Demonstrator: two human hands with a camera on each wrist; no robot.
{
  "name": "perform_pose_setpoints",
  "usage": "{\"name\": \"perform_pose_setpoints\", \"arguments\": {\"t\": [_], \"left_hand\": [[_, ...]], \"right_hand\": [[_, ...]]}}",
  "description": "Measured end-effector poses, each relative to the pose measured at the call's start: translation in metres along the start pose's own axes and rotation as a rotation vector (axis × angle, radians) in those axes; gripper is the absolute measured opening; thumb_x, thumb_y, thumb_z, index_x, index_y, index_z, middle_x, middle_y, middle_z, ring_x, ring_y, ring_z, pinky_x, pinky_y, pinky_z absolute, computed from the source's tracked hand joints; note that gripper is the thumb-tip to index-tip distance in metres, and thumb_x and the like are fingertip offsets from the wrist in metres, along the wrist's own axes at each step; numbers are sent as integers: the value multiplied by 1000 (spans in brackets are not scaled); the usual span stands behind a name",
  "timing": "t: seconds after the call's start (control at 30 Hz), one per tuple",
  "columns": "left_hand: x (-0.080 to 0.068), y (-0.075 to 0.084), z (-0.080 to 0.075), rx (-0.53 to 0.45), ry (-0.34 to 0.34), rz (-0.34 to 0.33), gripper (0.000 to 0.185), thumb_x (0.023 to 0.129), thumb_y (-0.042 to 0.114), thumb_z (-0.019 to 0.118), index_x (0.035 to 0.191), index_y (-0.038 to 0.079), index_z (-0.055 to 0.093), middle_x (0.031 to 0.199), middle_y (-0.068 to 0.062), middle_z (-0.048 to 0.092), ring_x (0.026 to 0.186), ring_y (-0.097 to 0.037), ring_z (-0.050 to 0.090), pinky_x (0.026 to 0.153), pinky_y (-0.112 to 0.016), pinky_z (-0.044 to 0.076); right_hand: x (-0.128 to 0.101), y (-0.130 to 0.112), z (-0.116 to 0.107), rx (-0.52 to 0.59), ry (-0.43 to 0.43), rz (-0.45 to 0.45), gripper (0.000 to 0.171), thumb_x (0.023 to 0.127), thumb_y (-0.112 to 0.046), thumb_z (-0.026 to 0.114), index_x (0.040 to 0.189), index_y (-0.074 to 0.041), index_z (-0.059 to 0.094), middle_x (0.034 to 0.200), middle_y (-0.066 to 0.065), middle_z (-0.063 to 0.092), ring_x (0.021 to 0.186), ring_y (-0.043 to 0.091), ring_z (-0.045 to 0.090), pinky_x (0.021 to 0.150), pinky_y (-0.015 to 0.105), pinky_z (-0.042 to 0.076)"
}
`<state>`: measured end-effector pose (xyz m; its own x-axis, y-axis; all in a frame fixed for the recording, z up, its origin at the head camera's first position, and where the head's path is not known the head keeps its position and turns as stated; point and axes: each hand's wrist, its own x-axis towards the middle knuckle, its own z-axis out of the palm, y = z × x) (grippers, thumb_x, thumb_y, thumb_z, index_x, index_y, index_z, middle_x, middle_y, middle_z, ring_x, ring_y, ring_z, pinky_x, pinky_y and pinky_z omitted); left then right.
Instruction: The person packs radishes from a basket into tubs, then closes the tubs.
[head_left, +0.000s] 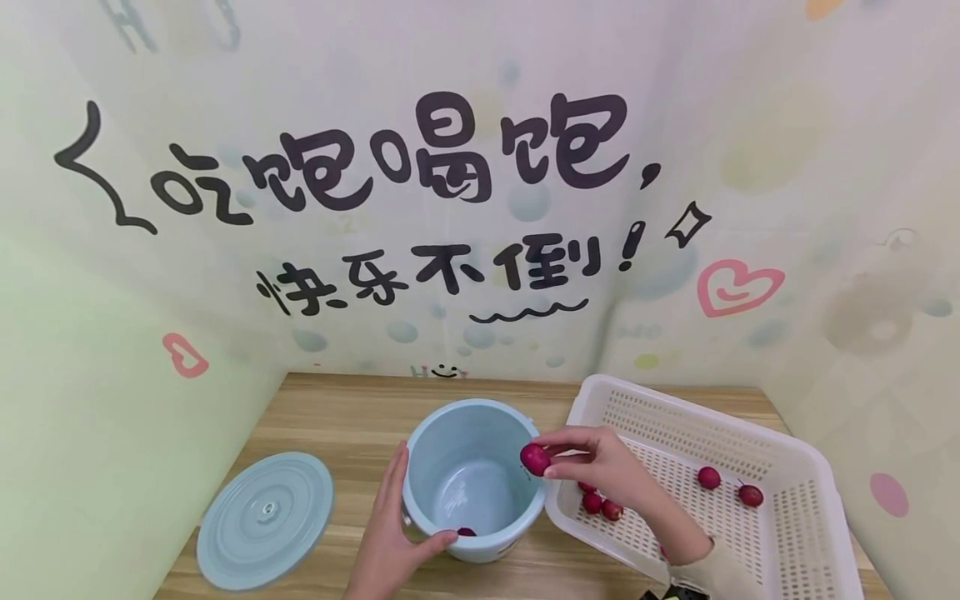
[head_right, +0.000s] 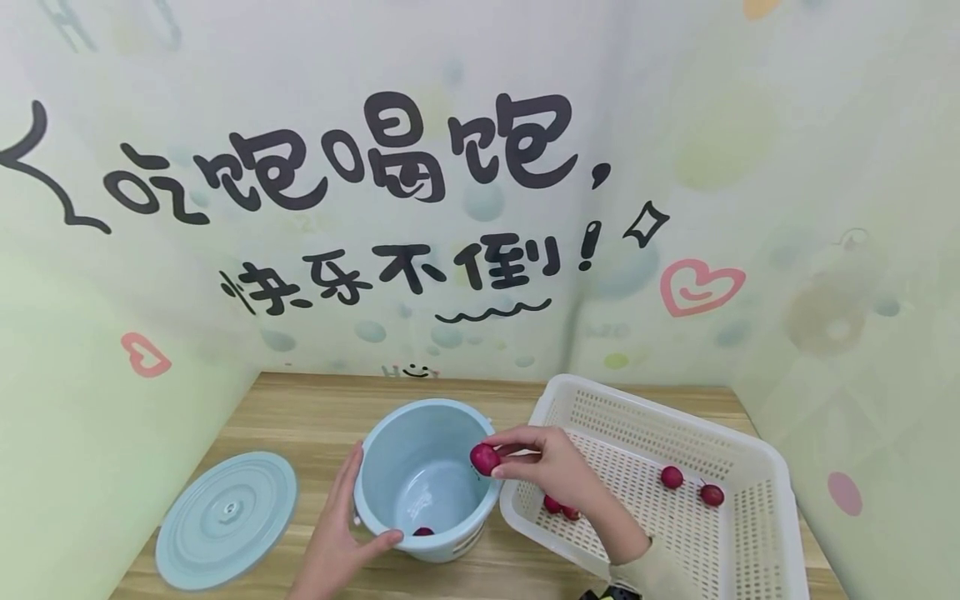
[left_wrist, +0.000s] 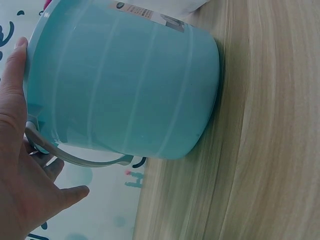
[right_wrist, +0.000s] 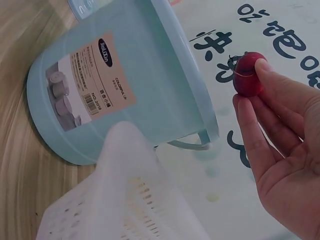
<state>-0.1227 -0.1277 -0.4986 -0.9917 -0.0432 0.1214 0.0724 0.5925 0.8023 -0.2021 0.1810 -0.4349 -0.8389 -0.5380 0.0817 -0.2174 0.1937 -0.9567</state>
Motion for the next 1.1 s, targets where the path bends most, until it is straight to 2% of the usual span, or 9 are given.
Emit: {"name": "perform_pose_setpoints", "arguments": {"t": [0.17, 0.37, 0.73, 0.93, 1.1], "left_hand": [[1, -1, 0, -1, -4, -7, 125, 67, 57, 87, 161, 19, 14, 167, -8, 18, 150, -39, 28, 114, -61, 37], [0, -1, 1, 2, 12, 27, 125, 66, 53, 89, 161, 15, 17, 167, -11, 20, 149, -40, 29, 115, -58, 36], [0, 0, 0, -1, 12, 27, 125, 66, 52, 89, 161, 16, 16, 166, -12, 20, 149, -41, 29, 114, -59, 36], [0, 1, 0, 5, 9, 24, 125, 66, 51, 89, 161, 15, 15, 167, -12, 19, 149, -41, 28, 114, -59, 36], [0, 1, 0, -6, 13, 29, 125, 66, 50, 90, 161, 15, 16, 167, -12, 19, 149, -41, 27, 115, -59, 35]], "right_hand": [[1, 2, 5, 10, -4, -23, 42, 90, -14, 73, 128, 2, 65, 123, 24, 68, 102, 3, 69, 89, 22, 60], [0, 3, 7, 55, -26, -72, 42, 94, -8, 66, 132, 7, 58, 127, 30, 64, 105, 6, 70, 90, 20, 58], [-17, 2, -4, 44, 47, -41, 37, 96, -9, 64, 129, 5, 60, 128, 30, 63, 107, 6, 70, 88, 20, 59], [-29, 8, -14, 24, 88, -64, 34, 96, -6, 64, 128, 4, 62, 126, 23, 66, 107, 6, 70, 90, 20, 58], [-40, 11, -20, 33, 112, -92, 32, 96, -2, 61, 128, 5, 62, 124, 4, 71, 107, 8, 70, 89, 20, 59]]}}
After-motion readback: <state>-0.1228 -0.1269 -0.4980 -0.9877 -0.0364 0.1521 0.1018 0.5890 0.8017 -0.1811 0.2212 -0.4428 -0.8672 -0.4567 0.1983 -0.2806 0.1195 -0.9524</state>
